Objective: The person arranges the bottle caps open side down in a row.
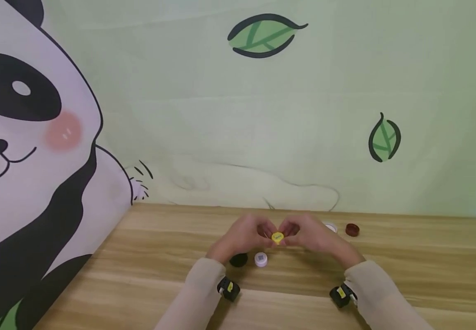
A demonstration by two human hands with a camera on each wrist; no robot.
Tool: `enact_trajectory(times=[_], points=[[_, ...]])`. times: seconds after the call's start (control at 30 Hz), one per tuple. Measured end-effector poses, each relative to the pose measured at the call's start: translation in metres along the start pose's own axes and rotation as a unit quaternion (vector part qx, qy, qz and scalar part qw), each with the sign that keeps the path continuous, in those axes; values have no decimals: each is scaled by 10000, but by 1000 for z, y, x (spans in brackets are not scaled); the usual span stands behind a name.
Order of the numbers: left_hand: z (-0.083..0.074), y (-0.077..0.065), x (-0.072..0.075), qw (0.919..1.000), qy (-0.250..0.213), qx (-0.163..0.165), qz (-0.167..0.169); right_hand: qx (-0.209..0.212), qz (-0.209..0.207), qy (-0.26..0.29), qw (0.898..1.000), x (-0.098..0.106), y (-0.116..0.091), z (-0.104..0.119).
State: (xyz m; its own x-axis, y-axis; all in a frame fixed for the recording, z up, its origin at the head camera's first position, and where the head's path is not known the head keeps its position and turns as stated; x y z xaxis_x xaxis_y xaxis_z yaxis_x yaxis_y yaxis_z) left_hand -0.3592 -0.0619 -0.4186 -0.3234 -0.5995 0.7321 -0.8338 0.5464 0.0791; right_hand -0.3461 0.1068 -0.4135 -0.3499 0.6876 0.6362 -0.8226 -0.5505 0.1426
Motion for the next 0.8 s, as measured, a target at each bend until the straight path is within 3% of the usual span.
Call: enact_trajectory(times=[0.6, 0.8], points=[[-5, -2, -7, 9979, 241, 125, 589, 150, 443, -227, 9986, -5, -7, -3], [-3, -4, -10, 9967, 367, 251, 682, -81, 589, -72, 9982, -10, -7, -6]])
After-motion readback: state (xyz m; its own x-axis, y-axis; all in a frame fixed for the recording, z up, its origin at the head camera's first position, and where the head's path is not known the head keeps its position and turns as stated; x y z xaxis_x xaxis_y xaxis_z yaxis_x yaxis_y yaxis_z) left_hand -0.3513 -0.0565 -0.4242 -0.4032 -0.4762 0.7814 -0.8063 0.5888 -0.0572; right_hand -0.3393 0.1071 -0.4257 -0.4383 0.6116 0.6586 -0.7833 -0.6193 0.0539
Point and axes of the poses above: each hand's wrist, its own y-axis towards the middle knuckle, its own x-axis out of the back of the hand, z = x × y, the point moved 5 cm from there along y, towards the middle knuckle
